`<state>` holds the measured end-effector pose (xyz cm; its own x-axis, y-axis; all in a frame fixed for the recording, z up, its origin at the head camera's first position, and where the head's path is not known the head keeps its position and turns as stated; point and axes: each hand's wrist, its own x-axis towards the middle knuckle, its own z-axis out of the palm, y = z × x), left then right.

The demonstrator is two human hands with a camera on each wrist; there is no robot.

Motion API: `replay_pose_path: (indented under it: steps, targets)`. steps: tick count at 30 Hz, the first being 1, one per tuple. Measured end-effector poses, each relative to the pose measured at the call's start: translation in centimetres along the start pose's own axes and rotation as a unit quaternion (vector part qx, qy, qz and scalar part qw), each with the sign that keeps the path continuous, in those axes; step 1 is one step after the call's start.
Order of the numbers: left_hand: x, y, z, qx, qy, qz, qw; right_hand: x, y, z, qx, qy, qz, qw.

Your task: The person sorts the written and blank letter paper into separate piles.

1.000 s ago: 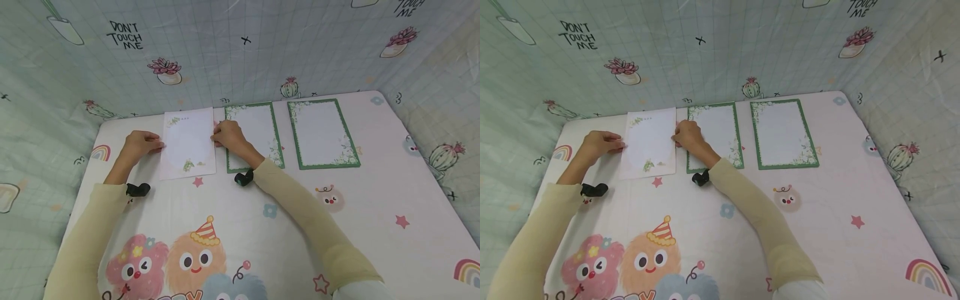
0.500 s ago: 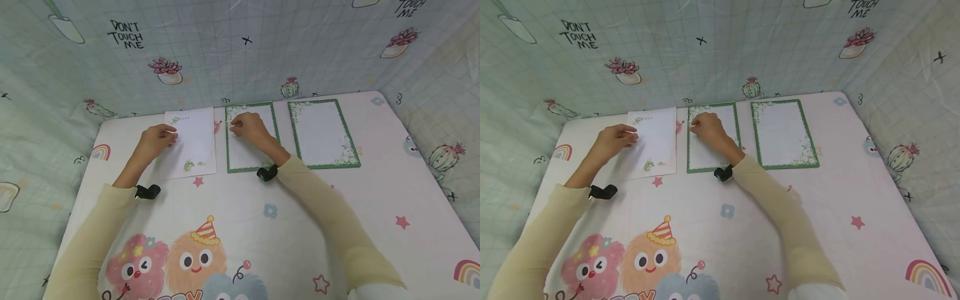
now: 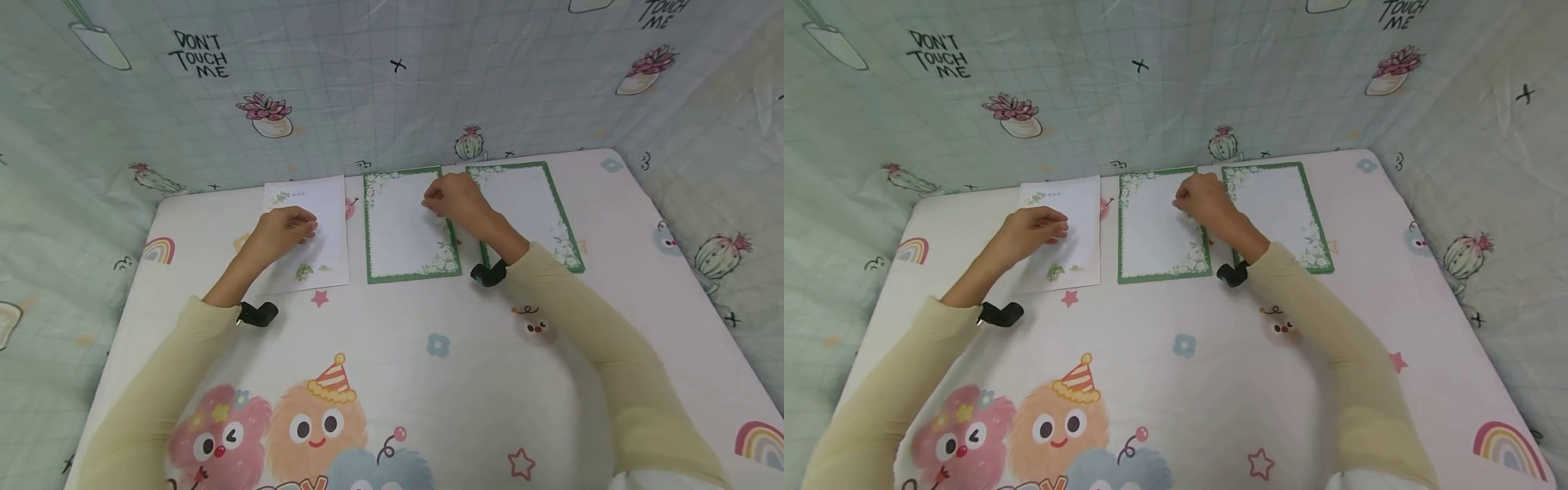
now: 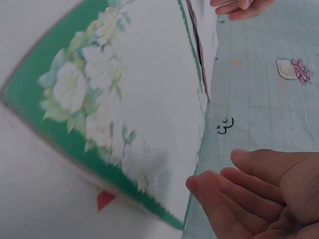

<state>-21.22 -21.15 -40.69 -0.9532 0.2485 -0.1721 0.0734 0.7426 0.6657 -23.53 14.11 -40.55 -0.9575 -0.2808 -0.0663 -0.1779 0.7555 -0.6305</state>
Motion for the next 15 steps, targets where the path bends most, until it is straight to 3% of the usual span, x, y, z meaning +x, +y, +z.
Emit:
replay_pose_path:
  steps: [15]
  targets:
    - [1.2,2.1,2.4,-0.034,-0.009,0.016,0.9992,-2.0,3.7,-2.3,-0.029,0.01,0.005,1.0]
